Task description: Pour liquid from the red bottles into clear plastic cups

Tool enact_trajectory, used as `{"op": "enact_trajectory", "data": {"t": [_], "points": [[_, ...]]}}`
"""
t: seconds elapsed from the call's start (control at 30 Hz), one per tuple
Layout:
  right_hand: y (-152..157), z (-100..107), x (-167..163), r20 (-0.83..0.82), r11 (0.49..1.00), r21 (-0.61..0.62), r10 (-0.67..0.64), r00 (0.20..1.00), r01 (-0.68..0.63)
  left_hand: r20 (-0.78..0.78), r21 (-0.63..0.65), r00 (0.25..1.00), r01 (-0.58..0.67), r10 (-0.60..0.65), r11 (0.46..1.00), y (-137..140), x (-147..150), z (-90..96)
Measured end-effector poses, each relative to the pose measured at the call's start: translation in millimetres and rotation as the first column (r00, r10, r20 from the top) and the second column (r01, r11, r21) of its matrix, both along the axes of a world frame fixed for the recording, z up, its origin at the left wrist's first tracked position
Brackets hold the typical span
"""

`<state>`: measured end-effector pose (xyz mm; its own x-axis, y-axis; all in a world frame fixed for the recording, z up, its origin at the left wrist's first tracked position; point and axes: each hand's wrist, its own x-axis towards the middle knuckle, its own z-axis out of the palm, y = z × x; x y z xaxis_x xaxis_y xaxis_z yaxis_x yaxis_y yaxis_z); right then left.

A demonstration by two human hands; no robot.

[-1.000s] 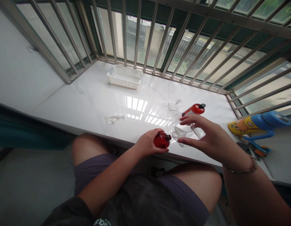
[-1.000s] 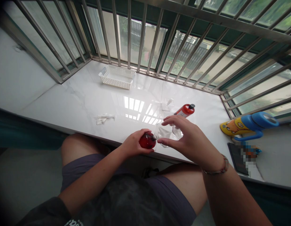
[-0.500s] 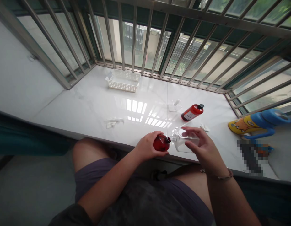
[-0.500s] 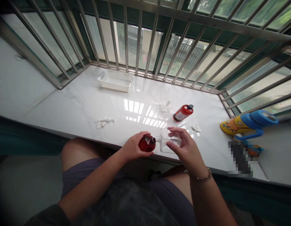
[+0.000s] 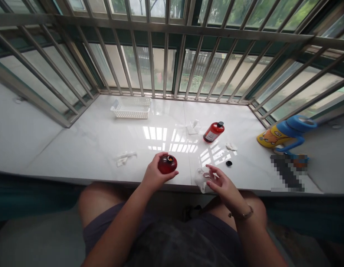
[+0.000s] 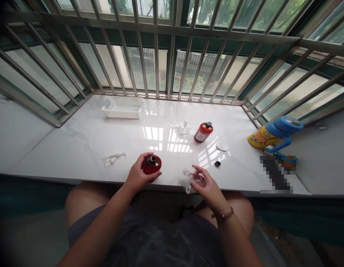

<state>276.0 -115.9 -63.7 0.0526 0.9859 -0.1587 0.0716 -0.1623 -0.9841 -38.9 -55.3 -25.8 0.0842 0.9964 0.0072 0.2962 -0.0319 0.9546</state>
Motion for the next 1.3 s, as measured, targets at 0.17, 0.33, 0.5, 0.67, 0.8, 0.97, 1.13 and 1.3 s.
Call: {"op": "enact_trajectory", "data": {"t": [0.17,0.33,0.5,0.67,0.8,0.97,1.13,1.3], "points": [[9.7,-13.2,11.2,0.075,0.993,0.092,-0.086,0.993,0.078,-0.014,0.018,0.998,-0.063,0.063,0.998,35.0,-4.5,17.4],[20.4,-19.2,17.8,0.240,0.962,0.178,-0.245,0.939,0.206,0.014,-0.024,0.998,-0.059,0.060,0.998,78.7,1.4,21.6],[22.5,-24.8,22.8,0.438,0.945,0.221,-0.318,0.841,0.242,-0.039,0.030,0.991,-0.125,0.126,0.992,113.0,10.9,5.2],[22.8,-33.9,24.8,0.553,0.932,0.250,-0.361,0.751,0.264,-0.034,0.069,0.990,-0.136,0.138,0.988,128.0,18.6,-6.5],[17.1,-29.5,27.2,0.585,0.914,0.343,-0.388,0.712,0.216,-0.075,0.083,0.990,-0.114,0.120,0.990,121.2,13.7,-8.9],[18.0,-12.7,52.2,0.582,0.828,0.494,-0.541,0.607,0.264,-0.165,0.325,0.968,-0.130,0.191,0.937,70.4,-14.0,-8.9],[63.2,-1.6,115.4,0.798,0.898,0.387,-0.440,0.412,0.209,-0.393,0.431,0.911,0.064,0.123,0.900,-15.0,-58.0,-15.1],[124.5,-0.3,164.7,0.948,0.975,0.197,-0.216,0.233,0.103,-0.696,0.218,0.698,0.428,-0.167,0.877,-87.0,-127.3,-51.7]]}}
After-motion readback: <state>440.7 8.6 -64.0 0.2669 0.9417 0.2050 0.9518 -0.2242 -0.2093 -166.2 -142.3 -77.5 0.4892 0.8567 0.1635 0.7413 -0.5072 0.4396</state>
